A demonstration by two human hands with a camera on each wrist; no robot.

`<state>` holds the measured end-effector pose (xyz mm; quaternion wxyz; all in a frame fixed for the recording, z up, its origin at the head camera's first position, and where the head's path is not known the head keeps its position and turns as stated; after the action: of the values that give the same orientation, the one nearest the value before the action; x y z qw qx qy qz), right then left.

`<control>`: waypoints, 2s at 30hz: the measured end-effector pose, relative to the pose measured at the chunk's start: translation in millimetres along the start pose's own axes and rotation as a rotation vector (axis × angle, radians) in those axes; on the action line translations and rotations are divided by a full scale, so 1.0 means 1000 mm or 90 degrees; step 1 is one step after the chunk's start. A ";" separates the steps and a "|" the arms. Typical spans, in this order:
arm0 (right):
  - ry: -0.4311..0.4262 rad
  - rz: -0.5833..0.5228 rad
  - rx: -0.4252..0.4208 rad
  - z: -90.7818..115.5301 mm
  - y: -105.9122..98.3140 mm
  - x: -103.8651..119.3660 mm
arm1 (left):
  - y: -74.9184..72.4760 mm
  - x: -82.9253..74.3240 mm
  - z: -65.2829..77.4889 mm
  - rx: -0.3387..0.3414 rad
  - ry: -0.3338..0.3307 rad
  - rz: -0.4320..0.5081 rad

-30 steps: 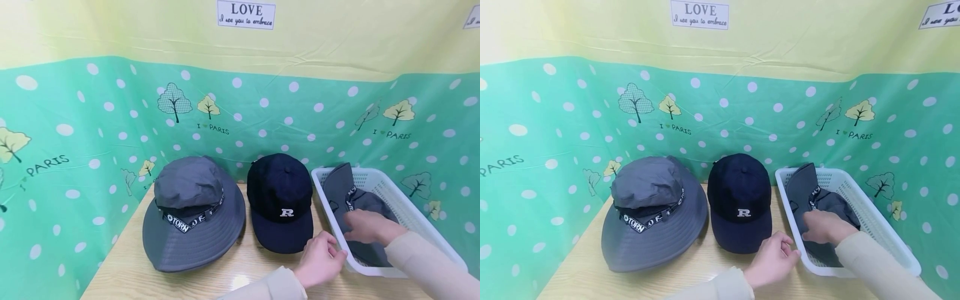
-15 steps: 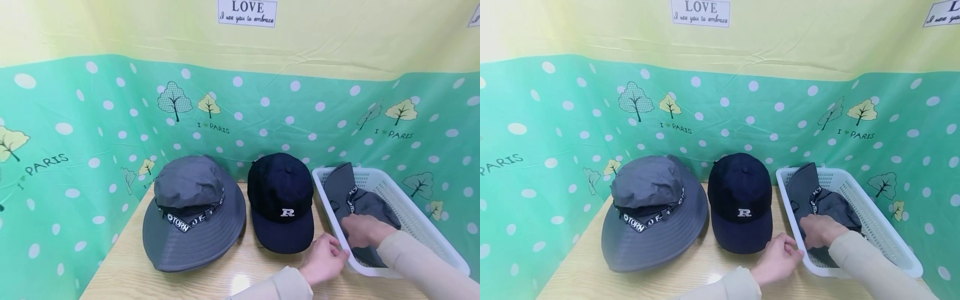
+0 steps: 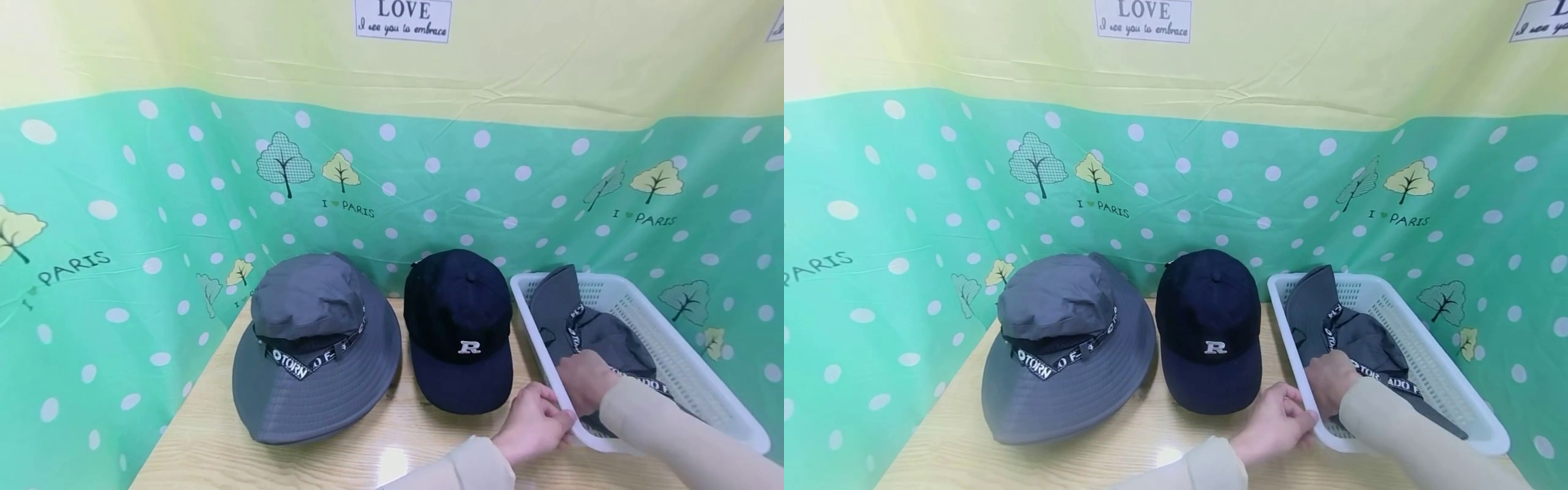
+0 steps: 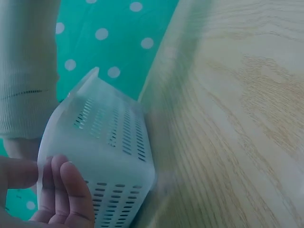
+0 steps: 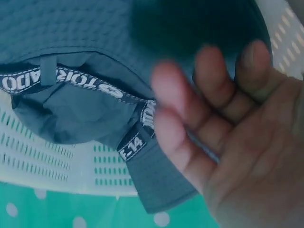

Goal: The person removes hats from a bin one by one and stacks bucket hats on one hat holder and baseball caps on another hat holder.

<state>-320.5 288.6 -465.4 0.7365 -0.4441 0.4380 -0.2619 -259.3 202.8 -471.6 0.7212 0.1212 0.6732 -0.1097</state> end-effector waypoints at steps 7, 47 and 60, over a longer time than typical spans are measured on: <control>0.009 0.053 -0.025 -0.003 0.000 -0.002 | 0.005 0.004 -0.001 -0.007 -0.032 0.081; 0.106 -0.134 -0.107 -0.029 0.008 -0.030 | 0.006 0.003 -0.004 0.016 -0.019 0.064; 0.151 -0.077 -0.179 -0.005 -0.039 -0.036 | 0.009 0.006 -0.003 -0.002 -0.037 0.061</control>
<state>-341.7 295.8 -416.9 0.5930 -0.5341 0.5268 -0.2923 -258.8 212.4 -477.5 0.7452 0.1487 0.6454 -0.0777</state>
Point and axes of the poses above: each hand's wrist, its own z-axis away from the middle knuckle, its own y-axis out of the palm, x = y × z, the point moved 9 cm from there along -z, towards the middle knuckle, and after that the axes turned 7 degrees about z, right-handed, at the moved point
